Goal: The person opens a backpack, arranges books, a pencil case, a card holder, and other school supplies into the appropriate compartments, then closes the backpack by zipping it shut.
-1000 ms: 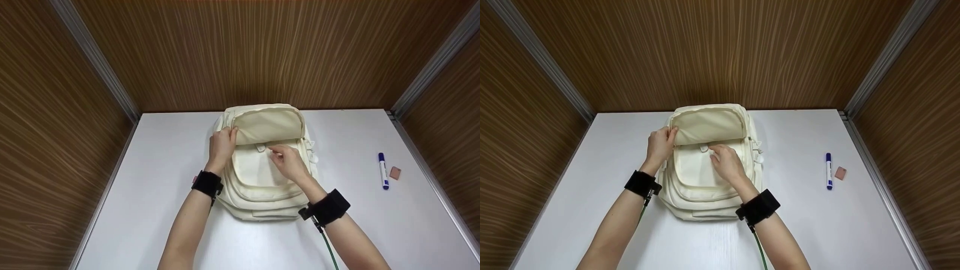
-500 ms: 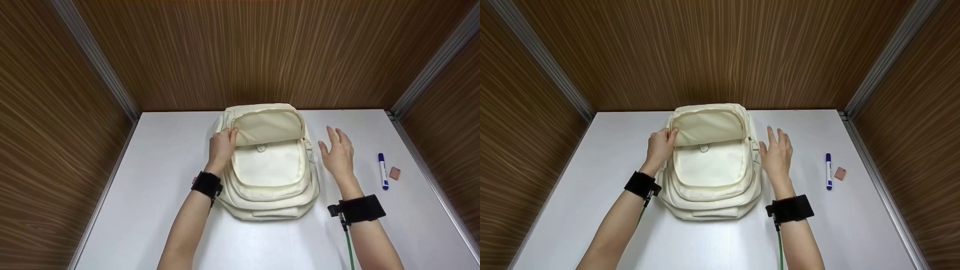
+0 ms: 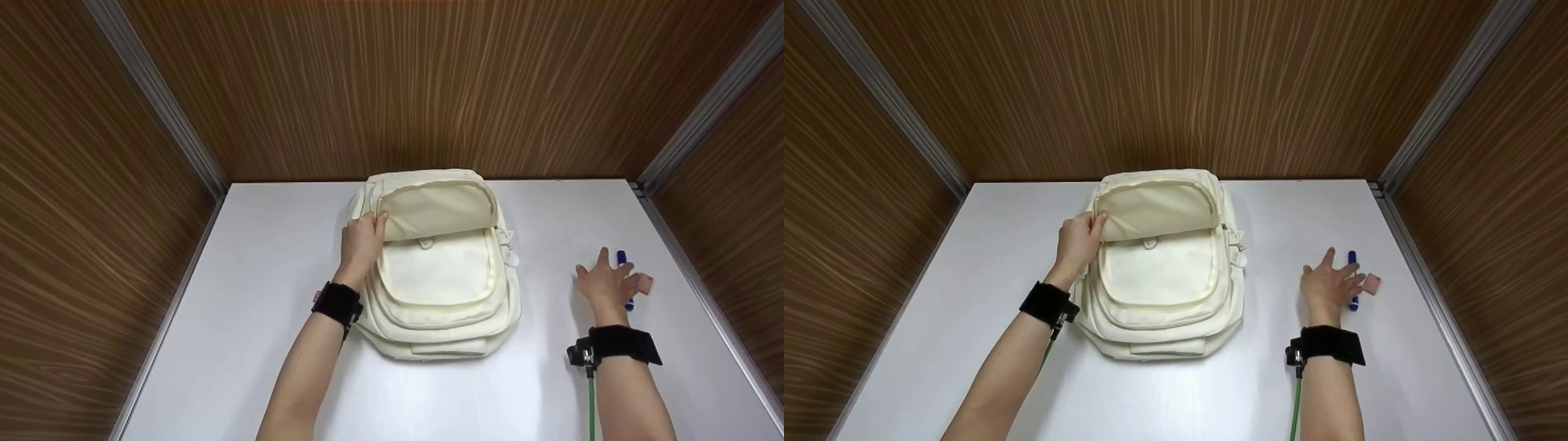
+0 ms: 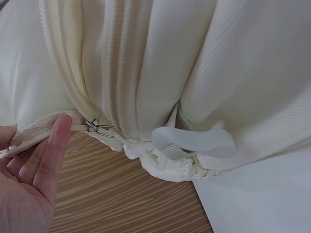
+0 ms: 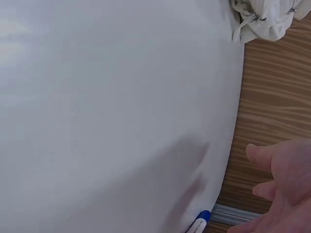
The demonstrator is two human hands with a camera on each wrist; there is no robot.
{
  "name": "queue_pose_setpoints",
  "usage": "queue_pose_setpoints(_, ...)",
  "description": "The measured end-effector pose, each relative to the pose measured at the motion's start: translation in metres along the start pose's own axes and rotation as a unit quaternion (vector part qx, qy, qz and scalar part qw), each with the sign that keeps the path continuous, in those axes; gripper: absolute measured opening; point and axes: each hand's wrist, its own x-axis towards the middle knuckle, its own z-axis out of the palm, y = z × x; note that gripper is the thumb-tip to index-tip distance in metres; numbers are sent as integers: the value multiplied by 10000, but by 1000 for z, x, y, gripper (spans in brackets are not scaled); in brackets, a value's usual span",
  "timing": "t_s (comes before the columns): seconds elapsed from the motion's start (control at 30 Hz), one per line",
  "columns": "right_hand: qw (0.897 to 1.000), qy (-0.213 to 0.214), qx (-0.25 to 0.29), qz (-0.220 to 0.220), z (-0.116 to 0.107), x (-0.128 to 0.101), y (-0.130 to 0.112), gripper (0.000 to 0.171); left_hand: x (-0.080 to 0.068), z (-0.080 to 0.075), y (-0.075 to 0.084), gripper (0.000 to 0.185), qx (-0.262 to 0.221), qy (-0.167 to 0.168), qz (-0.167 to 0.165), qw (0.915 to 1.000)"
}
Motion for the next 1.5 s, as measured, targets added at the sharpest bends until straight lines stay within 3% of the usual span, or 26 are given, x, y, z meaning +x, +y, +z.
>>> queue_pose_setpoints(0.27,9984,81,80,557,3,-5,18,69,-1,1,1,42,-4,-31,-73,10000)
queue_pose_setpoints(0.5,9945,771,-174,693,10,-5,25,51,-2,2,2,43,34,-111,-120,9999)
queue_pose_setpoints(0.67,9931,884,-281,714,14,-1,24,38,-1,2,1,44,80,-78,-89,9999)
queue_pose_setpoints(0.87,9965,724,-55,404,14,-2,11,31,1,1,0,44,101,-39,-49,9999)
queue_pose_setpoints(1.07,9955,590,705,-217,15,-9,-19,30,2,1,-1,43,111,35,-37,9999)
queue_pose_setpoints(1.17,9883,176,1425,-518,12,-17,-37,40,2,1,-1,42,108,71,-19,9999)
queue_pose_setpoints(1.3,9696,-356,2271,-834,4,-33,-62,43,1,2,-1,42,123,141,30,9998)
queue_pose_setpoints(1.5,9609,-624,2263,-1468,-11,-61,-89,35,1,1,0,42,144,250,22,9996)
